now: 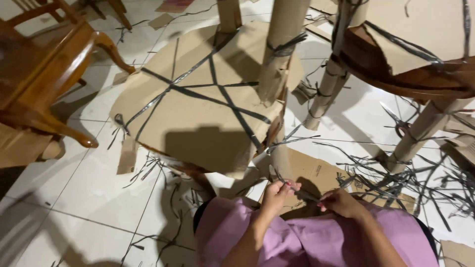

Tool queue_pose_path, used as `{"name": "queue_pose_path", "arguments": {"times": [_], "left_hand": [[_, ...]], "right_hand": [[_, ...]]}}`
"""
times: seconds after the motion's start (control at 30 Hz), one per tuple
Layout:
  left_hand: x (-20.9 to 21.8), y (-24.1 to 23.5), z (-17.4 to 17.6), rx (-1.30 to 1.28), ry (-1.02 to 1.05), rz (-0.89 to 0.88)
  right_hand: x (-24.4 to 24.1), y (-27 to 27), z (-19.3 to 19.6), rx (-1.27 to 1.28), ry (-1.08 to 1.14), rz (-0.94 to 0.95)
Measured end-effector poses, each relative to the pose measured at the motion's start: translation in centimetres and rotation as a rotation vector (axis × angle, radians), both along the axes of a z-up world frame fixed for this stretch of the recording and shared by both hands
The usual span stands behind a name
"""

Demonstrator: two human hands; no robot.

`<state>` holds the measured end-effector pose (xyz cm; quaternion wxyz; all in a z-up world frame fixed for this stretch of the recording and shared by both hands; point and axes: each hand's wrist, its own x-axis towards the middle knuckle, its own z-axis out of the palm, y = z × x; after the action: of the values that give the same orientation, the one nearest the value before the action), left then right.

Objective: The person ties black strips of material around the legs of a wooden chair that has a cardboard seat. They repeatedly wrap and knot the strips to secure the cardboard in place.

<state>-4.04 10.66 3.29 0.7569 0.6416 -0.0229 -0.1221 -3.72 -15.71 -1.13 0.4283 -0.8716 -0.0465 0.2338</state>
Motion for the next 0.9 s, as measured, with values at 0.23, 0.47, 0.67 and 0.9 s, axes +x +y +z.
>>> {"name": "queue_pose_path", "arguments": {"times": [0.23, 0.47, 0.67, 0.9], "left_hand": [[-0.6, 0.9, 0.3, 0.117, -0.019, 0.035], [1.6, 0.2, -2.9, -0.012, -0.074, 0.125], [1.9, 0.1, -1.1, -0.002, -0.035, 0.221], [1.8, 0.0, -0.6, 0.081, -0.121, 0.321]], "right_hand": [[-0.9, 4.3, 1.2, 0.575, 0.259, -0.001], [0.0, 1.9, 1.0, 0.845, 0.151, -0.243], [1.0, 0.7, -0.7, 0.525, 0.003, -0.453], [2.5, 1.5, -2.8, 0.181, -0.196, -0.693]]}}
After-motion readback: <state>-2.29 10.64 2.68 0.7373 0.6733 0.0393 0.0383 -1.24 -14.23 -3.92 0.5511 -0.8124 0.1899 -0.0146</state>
